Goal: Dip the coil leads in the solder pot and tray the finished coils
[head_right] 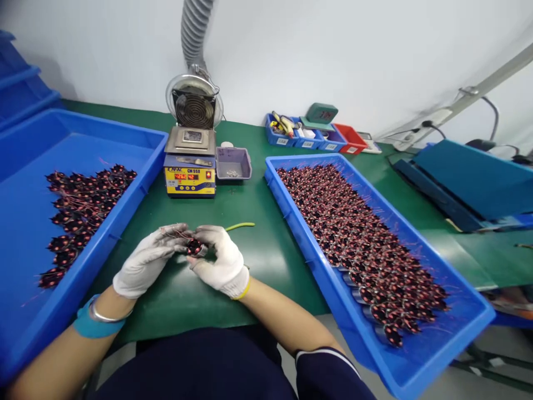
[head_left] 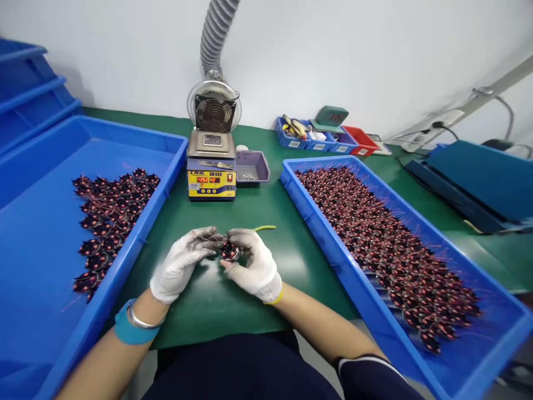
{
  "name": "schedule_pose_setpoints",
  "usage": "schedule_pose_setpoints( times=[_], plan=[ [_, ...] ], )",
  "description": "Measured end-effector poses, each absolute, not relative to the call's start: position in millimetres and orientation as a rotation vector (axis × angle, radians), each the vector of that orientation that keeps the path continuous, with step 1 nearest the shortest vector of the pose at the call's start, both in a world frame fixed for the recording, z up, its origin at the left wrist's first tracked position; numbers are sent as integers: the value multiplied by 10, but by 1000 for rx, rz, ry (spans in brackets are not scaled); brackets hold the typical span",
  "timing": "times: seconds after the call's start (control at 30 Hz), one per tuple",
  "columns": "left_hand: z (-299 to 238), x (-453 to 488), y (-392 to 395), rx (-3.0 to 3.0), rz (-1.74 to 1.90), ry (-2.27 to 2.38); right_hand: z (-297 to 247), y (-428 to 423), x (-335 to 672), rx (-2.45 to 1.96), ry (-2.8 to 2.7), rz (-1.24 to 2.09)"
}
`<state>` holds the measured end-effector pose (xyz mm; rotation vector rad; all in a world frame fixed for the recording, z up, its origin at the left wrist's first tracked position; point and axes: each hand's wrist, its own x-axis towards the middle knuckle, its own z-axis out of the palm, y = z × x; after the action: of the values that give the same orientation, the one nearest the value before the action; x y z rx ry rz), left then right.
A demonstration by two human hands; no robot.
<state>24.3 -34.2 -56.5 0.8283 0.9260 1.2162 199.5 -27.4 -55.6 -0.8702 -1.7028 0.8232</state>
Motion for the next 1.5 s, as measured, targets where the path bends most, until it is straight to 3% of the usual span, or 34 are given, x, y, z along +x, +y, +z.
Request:
schedule_pose_setpoints(
  times=[0.4, 0.97, 1.3, 1.5],
  plan=[
    [-484, 494, -405, 1059, 1053, 1086, -656, -204, 2058, -791, -1890, 588],
    [-485, 660, -409, 935, 1082, 1225, -674, -229, 2095, -768, -2018, 569],
    [-491, 585, -453, 1163, 854, 1003, -660, -50, 2152, -979, -1368, 1604],
    [-571, 587, -499, 1226, 764, 948, -607, -129, 2115, -861, -1007, 1936]
  ],
)
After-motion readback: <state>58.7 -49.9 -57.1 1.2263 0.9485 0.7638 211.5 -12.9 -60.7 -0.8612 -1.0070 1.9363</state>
